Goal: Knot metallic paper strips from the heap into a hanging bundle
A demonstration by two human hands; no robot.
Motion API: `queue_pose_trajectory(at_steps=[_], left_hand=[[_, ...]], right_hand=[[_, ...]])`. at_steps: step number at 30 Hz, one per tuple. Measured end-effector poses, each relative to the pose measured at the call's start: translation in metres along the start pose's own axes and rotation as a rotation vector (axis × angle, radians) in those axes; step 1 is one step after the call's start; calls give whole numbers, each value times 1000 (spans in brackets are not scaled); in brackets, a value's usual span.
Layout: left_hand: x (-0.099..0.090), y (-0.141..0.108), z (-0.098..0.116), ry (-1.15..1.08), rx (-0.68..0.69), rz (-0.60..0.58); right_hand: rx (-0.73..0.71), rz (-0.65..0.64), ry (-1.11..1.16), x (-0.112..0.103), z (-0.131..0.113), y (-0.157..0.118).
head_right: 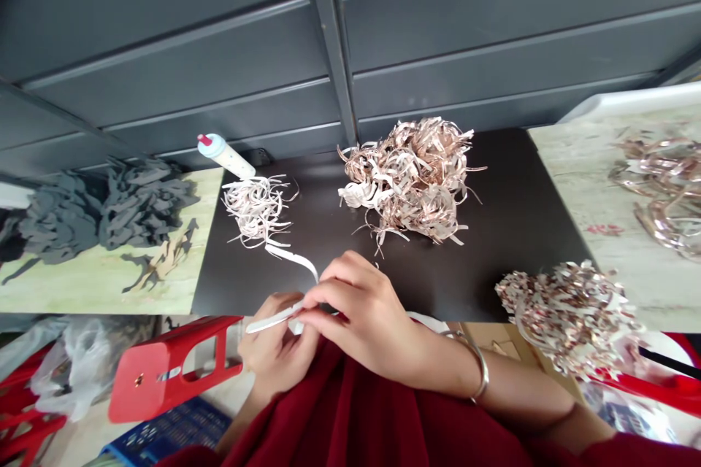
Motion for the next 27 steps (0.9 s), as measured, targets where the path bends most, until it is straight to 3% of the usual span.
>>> queue_pose_trajectory(at_steps=[7, 17, 20, 24, 27], left_hand=[[2, -1, -3, 20, 52, 40], [-2, -2, -3, 0, 158, -60], [-1, 0, -1, -53, 80, -30], [0, 4, 0, -70, -26, 18], [1, 5, 1, -58, -35, 23]], right_hand=[[4, -17, 10, 3, 1, -1], [-52, -169, 8, 1, 1, 0], [-20, -169, 123, 0, 3, 1], [114, -59, 423, -6, 4, 2], [194, -88, 533, -6, 3, 3]])
Point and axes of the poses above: each hand's wrist, its own y-axis towards the middle knuckle, its own x-axis out of the palm, z = x × y, the point moved 2 cm from there along y, towards the middle knuckle, and after that the axes turned 7 degrees about x, right-handed, at the moved point
